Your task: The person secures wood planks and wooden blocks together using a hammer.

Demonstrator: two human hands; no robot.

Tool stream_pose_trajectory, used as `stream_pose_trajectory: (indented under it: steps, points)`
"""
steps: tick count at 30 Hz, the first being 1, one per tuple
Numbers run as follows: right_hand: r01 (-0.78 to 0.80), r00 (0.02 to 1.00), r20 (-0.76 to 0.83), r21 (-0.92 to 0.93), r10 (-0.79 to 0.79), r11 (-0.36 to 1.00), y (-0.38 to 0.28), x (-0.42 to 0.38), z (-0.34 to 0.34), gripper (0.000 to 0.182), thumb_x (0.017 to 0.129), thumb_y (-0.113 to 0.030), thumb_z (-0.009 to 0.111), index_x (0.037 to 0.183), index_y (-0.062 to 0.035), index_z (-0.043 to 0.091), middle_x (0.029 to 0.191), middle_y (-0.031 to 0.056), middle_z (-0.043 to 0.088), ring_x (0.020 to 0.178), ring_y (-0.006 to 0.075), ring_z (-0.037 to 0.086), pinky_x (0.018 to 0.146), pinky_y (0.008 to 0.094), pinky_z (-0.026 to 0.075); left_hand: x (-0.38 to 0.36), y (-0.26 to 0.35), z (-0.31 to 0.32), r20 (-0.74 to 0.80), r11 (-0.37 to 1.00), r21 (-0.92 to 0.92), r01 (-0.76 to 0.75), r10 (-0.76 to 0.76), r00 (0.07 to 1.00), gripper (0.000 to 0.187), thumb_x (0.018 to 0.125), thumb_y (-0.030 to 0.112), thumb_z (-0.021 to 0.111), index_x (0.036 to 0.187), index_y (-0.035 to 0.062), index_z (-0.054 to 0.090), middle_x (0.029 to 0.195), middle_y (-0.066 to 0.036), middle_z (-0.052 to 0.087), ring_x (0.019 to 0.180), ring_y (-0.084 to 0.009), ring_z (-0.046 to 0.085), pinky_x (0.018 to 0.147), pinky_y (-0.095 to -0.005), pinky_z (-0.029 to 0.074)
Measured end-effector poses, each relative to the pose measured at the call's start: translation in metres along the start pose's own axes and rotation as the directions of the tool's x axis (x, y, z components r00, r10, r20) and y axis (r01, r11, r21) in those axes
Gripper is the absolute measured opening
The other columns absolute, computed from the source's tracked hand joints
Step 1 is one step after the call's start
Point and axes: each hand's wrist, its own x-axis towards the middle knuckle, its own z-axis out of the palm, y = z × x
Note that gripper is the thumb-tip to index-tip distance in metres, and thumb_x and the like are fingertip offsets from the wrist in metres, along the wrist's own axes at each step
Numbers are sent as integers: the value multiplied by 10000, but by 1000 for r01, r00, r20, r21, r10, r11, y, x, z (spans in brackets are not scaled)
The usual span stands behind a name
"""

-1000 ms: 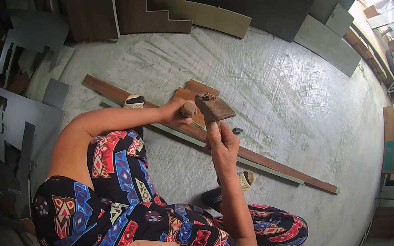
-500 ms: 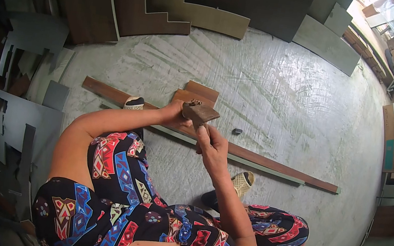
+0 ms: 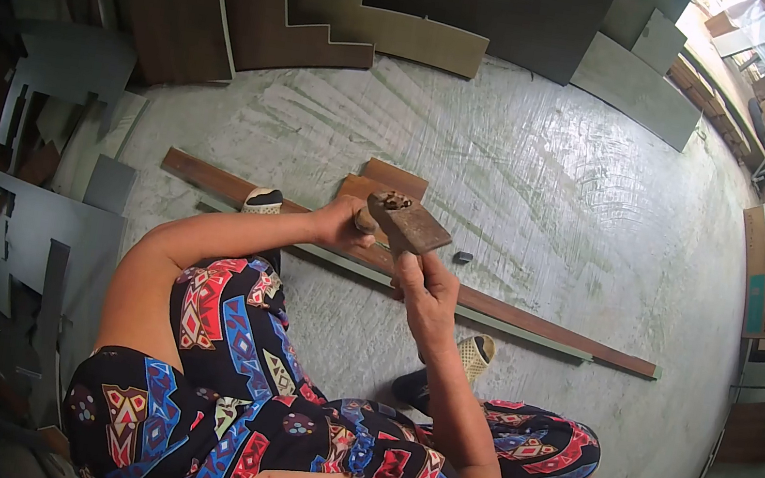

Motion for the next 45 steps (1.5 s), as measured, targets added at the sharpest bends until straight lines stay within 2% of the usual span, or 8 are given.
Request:
stream_pose_trajectory:
  steps: [5, 8, 11, 18, 20, 27, 35, 45]
  points:
    - [-42, 999, 16, -158, 45, 987, 20, 8, -3, 357, 936, -310, 491, 737, -14, 522, 596, 29, 510, 510, 95, 476, 481, 232, 402, 4, -4, 9, -157, 988, -23, -154, 149, 976, 174, 658, 120, 649, 701, 46, 497, 602, -54, 517, 575, -158, 495, 588, -321, 440]
    - [-28, 999, 43, -4, 28, 1000, 9, 5, 0, 338, 934, -301, 497, 755, -16, 530, 608, 36, 516, 519, 97, 482, 484, 235, 406, -4, 8, -3, -84, 997, -25, -76, 73, 994, 155, 660, 127, 641, 728, 53, 524, 596, -62, 526, 580, -163, 516, 590, -324, 447]
    - [14, 1000, 11, 5, -14, 1000, 10, 2, -6, 312, 922, -300, 524, 817, -10, 563, 635, 25, 528, 543, 86, 487, 495, 231, 404, 1, -8, 2, -13, 1000, 1, -2, 2, 1000, 327, 645, 180, 687, 935, 105, 556, 825, -128, 635, 808, -323, 609, 711, -385, 474]
    - [-58, 995, 85, 23, 56, 998, 22, 6, -2, 334, 919, -323, 521, 761, -30, 548, 602, 11, 504, 528, 77, 468, 484, 231, 395, -1, 2, -2, -4, 1000, -21, 22, -22, 1000, 303, 642, 177, 680, 906, 94, 559, 796, -128, 630, 798, -306, 616, 700, -386, 470]
    - [-68, 995, 71, 69, 63, 995, 23, 6, -3, 353, 916, -351, 527, 757, -36, 543, 595, -12, 493, 526, 58, 453, 473, 217, 367, -6, 0, -3, -30, 1000, -14, -16, 16, 999, 246, 670, 157, 662, 877, 72, 560, 717, -71, 588, 706, -191, 572, 650, -330, 460]
    - [-300, 946, -161, -120, 280, 946, 73, 19, -26, 393, 901, -397, 532, 735, -41, 541, 575, 29, 501, 466, 96, 464, 418, 243, 384, -5, -34, -5, -134, 950, -255, -178, 148, 980, 294, 686, 107, 726, 924, 84, 555, 770, -7, 584, 715, -113, 552, 685, -273, 462]
    - [-470, 880, -230, -296, 415, 832, 144, 10, -52, 450, 838, -437, 606, 736, 0, 566, 549, 34, 496, 419, 118, 478, 379, 262, 388, -13, -39, -11, -205, 899, -437, -31, -67, 976, 296, 694, 98, 732, 934, 70, 561, 756, -15, 580, 712, -107, 571, 657, -257, 476]
    - [-470, 878, -193, -516, 438, 716, 160, 8, -59, 461, 819, -447, 607, 890, 9, 606, 623, 76, 560, 479, 147, 553, 431, 276, 446, -21, -38, -24, -274, 962, -268, -55, -21, 961, 310, 663, 145, 752, 906, 82, 570, 746, -12, 565, 698, -105, 539, 654, -268, 462]
